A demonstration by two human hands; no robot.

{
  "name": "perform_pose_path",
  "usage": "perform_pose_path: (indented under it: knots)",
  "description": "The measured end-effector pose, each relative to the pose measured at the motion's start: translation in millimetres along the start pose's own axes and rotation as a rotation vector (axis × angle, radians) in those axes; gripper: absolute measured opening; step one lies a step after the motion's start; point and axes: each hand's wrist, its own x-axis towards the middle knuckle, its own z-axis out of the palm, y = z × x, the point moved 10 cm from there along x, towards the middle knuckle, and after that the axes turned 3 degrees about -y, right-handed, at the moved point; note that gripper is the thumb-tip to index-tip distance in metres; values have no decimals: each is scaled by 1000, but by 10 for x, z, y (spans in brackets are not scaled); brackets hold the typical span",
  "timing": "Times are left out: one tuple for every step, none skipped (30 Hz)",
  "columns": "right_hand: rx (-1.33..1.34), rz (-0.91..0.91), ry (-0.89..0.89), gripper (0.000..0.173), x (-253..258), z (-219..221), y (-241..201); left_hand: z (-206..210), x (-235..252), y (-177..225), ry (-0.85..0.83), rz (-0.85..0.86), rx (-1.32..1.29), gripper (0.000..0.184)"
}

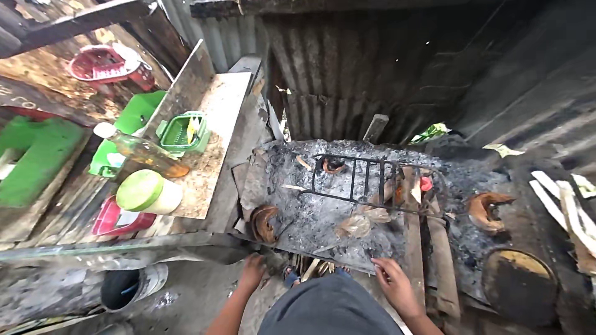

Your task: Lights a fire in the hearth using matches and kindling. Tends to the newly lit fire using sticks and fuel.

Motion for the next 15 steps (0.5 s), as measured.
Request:
perform_pose_path:
  knots:
    - [-4, 21, 3, 26, -43, -6, 13, -108, 74, 64, 53, 7, -4, 49]
    - [-4, 38, 14, 26, -84, -23, 26, -216, 151, 123, 104, -4, -17, 51]
    - [-9, 52, 31, 26, -125, -50, 37, -320, 222, 185, 145, -34, -30, 53]
    - [-16, 65, 45, 26, -161, -83, 41, -410, 291, 244, 178, -73, -52, 57]
    - [-25, 76, 60, 26, -191, -122, 34, -483, 362, 300, 202, -108, -85, 62]
    - [-37, 84, 78, 27, -216, -168, 14, -528, 446, 341, 218, -134, -127, 69]
    - [-51, 94, 96, 27, -245, -216, -5, -547, 536, 371, 230, -153, -168, 75]
    - [-59, 109, 112, 26, -280, -264, -12, -547, 632, 403, 243, -159, -207, 82]
    - [-66, 130, 122, 26, -323, -304, -8, -535, 734, 437, 252, -157, -233, 88]
    - [-75, 157, 127, 25, -368, -344, -1, -520, 826, 476, 258, -153, -239, 92]
    - [-82, 184, 131, 24, -419, -385, 6, -497, 900, 525, 254, -146, -227, 95]
    - [-90, 207, 138, 24, -472, -433, -1, -477, 946, 586, 247, -139, -207, 96]
    - [-101, 231, 143, 24, -530, -478, -6, -464, 973, 646, 245, -133, -188, 95]
    - [-105, 258, 147, 24, -591, -514, -8, -463, 980, 694, 251, -125, -174, 94]
    - [-104, 281, 159, 24, -655, -546, -11, -483, 964, 741, 274, -110, -169, 90]
